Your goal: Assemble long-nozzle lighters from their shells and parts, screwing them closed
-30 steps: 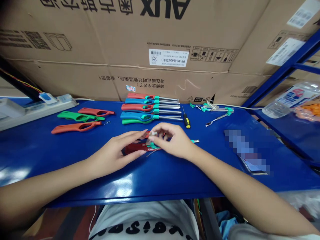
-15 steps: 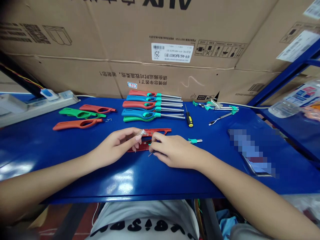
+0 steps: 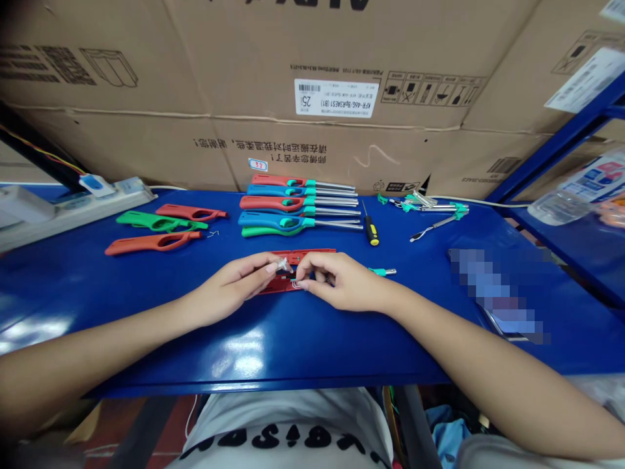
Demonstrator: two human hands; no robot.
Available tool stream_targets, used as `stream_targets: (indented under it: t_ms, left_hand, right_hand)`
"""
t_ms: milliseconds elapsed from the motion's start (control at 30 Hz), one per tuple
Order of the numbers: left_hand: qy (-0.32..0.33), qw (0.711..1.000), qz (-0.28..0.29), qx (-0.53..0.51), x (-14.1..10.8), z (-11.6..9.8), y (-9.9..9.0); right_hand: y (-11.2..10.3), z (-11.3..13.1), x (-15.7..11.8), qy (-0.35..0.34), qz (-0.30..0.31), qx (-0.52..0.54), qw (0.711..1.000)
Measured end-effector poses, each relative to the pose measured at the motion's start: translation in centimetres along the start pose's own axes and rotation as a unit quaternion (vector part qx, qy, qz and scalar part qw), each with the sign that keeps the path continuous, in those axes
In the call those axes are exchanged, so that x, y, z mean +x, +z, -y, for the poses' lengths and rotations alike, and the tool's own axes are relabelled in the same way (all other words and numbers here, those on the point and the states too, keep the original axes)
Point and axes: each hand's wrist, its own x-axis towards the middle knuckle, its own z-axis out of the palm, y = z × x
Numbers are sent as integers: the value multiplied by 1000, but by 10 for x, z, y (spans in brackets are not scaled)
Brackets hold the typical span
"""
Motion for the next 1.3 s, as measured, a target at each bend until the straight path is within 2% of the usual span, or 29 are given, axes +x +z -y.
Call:
stream_targets:
  t_ms: [200,400,733,1300]
  left_hand:
    - [31,999,43,13,3,3,-1]
    - [30,998,49,28,2,6,0]
    - [19,999,38,30,1,3,0]
    - [11,999,39,-19,1,1,1]
  right_hand:
    - [2,-5,4,4,-15,78,997]
    - [3,-6,5,-7,-22,80,997]
    - [3,-7,5,66,-45,101,992]
    - [3,-8,5,62,-43,86,993]
